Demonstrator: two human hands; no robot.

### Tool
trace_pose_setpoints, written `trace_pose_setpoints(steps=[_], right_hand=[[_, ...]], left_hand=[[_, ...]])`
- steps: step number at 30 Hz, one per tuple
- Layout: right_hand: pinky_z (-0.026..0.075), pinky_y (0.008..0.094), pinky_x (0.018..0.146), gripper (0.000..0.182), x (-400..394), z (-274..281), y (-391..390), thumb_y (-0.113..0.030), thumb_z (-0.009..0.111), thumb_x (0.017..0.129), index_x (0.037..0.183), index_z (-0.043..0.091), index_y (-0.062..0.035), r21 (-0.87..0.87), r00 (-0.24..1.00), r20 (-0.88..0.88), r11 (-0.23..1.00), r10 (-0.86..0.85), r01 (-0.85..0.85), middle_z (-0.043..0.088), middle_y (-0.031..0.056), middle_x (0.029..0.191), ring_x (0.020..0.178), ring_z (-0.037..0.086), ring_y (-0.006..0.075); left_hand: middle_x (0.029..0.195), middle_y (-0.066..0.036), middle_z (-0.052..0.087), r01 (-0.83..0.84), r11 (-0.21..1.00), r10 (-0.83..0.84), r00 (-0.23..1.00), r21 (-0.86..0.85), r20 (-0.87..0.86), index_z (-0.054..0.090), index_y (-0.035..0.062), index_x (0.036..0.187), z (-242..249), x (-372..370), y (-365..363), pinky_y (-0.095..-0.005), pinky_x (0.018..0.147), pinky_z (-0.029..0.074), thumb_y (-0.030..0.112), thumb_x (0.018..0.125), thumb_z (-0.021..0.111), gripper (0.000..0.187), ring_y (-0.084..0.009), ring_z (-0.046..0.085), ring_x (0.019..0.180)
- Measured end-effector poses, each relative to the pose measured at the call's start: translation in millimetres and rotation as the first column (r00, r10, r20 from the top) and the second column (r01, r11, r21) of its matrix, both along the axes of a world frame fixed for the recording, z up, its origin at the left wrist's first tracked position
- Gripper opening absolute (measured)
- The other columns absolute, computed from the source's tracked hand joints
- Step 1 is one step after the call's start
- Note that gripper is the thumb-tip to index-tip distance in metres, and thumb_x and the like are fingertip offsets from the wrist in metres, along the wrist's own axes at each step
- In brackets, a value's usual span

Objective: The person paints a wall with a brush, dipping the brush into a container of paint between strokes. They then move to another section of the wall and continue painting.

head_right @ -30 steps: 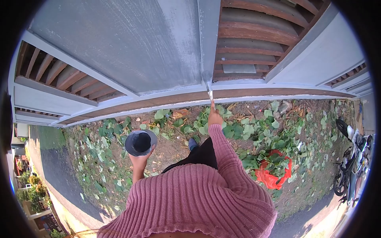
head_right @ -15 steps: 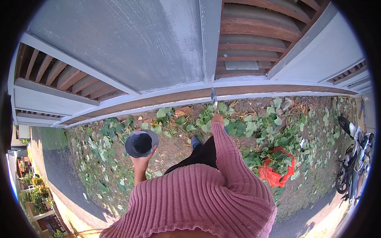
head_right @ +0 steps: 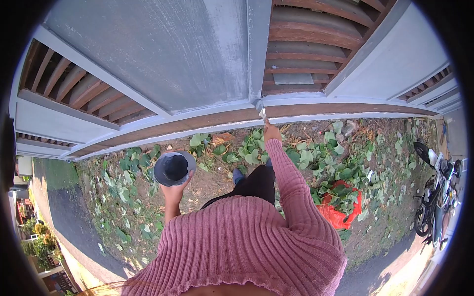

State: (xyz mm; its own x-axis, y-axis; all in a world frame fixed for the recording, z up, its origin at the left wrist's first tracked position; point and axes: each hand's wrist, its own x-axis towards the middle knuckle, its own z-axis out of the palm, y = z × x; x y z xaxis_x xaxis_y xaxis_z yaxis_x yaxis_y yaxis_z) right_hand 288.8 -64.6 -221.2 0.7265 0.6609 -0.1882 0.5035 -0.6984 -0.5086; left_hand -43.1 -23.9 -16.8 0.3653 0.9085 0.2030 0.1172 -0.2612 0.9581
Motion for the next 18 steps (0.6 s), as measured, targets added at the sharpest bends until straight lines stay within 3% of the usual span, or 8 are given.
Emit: trace_pose_setpoints(steps=[6,9,11,12,14,15,16,18], right_hand=[[0.050,0.0462,0.069,0.035,10.7,7.2,-10.4,-0.019,0.050,0.088,0.123,0.054,-0.0181,0.196,0.994,0.101,0.979,0.030,-0.049,0.063,0.0203,0.092,0.081,0.061,0.0372],[0.049,0.0427,0.066,0.036,8.6,25.6,-12.7,-0.018,0.052,0.088,0.125,0.053,-0.0178,0.268,0.997,0.080,0.963,0.010,-0.031,0.062,0.0205,0.095,0.077,0.061,0.0375],[0.050,0.0384,0.061,0.038,1.2,36.2,-21.9,-0.018,0.050,0.090,0.128,0.050,-0.0199,0.440,0.993,0.112,0.898,-0.033,-0.020,0.064,0.0193,0.081,0.065,0.064,0.0285],[0.050,0.0384,0.061,0.038,-5.1,46.6,-29.5,-0.018,0.050,0.090,0.128,0.050,-0.0199,0.441,0.993,0.117,0.897,-0.030,-0.025,0.064,0.0193,0.081,0.065,0.064,0.0285],[0.044,0.0267,0.054,0.039,-20.9,84.7,-42.3,-0.018,0.051,0.092,0.131,0.048,-0.0184,0.599,0.996,-0.064,0.796,-0.059,0.086,0.060,0.0162,0.069,0.052,0.052,0.0113],[0.036,0.0213,0.051,0.041,-27.1,98.3,-42.6,-0.016,0.051,0.092,0.132,0.046,-0.0145,0.679,0.993,-0.107,0.726,-0.051,0.111,0.052,0.0078,0.061,0.054,0.038,0.0042],[0.036,0.0213,0.051,0.041,-27.3,110.6,-39.0,-0.016,0.051,0.092,0.132,0.046,-0.0145,0.681,0.993,-0.104,0.724,-0.050,0.108,0.052,0.0078,0.061,0.054,0.038,0.0042],[0.034,0.0196,0.048,0.043,-23.8,139.0,-25.9,-0.014,0.050,0.093,0.135,0.043,-0.0133,0.813,0.997,-0.069,0.578,-0.034,0.076,0.046,-0.0041,0.062,0.052,0.037,0.0020]], left_hand=[[0.116,-0.008,0.053,-0.015,0.999,0.014,0.998,0.031,0.059,0.045,0.0037,0.121,-4.0,-0.3,-4.9,-0.0316,0.090,0.044,0.003,0.062,0.079,0.068,-0.0164,0.054,0.103],[0.116,-0.008,0.053,0.012,0.998,-0.016,0.998,0.067,0.064,0.045,0.0031,0.121,-3.1,-0.8,-5.9,-0.0318,0.090,0.044,0.003,0.061,0.079,0.068,-0.0168,0.054,0.103],[0.115,-0.008,0.053,0.029,0.998,-0.032,0.997,0.050,0.068,0.045,0.0027,0.120,-7.0,-1.7,-6.1,-0.0318,0.090,0.044,0.004,0.061,0.080,0.068,-0.0170,0.054,0.102],[0.115,-0.008,0.053,0.025,0.998,-0.029,0.997,0.051,0.074,0.045,0.0027,0.120,-7.9,-1.8,-6.5,-0.0318,0.090,0.044,0.004,0.061,0.080,0.068,-0.0170,0.054,0.102],[0.114,-0.008,0.054,0.024,0.995,-0.031,0.997,0.096,0.073,0.046,0.0025,0.119,-9.1,1.0,-6.3,-0.0316,0.089,0.045,0.005,0.060,0.080,0.069,-0.0167,0.055,0.101],[0.114,-0.008,0.054,0.022,0.995,-0.030,0.997,0.098,0.076,0.046,0.0025,0.119,-9.1,2.2,-6.5,-0.0316,0.089,0.045,0.005,0.060,0.080,0.069,-0.0167,0.055,0.101],[0.113,-0.008,0.054,0.027,0.994,-0.032,0.998,0.101,0.049,0.046,0.0026,0.119,-9.1,3.4,-7.0,-0.0314,0.089,0.045,0.006,0.060,0.081,0.068,-0.0165,0.055,0.100],[0.113,-0.008,0.054,0.032,0.994,-0.035,0.999,0.107,0.021,0.046,0.0026,0.118,-7.4,6.7,-9.3,-0.0311,0.088,0.045,0.007,0.060,0.081,0.068,-0.0163,0.055,0.100]])
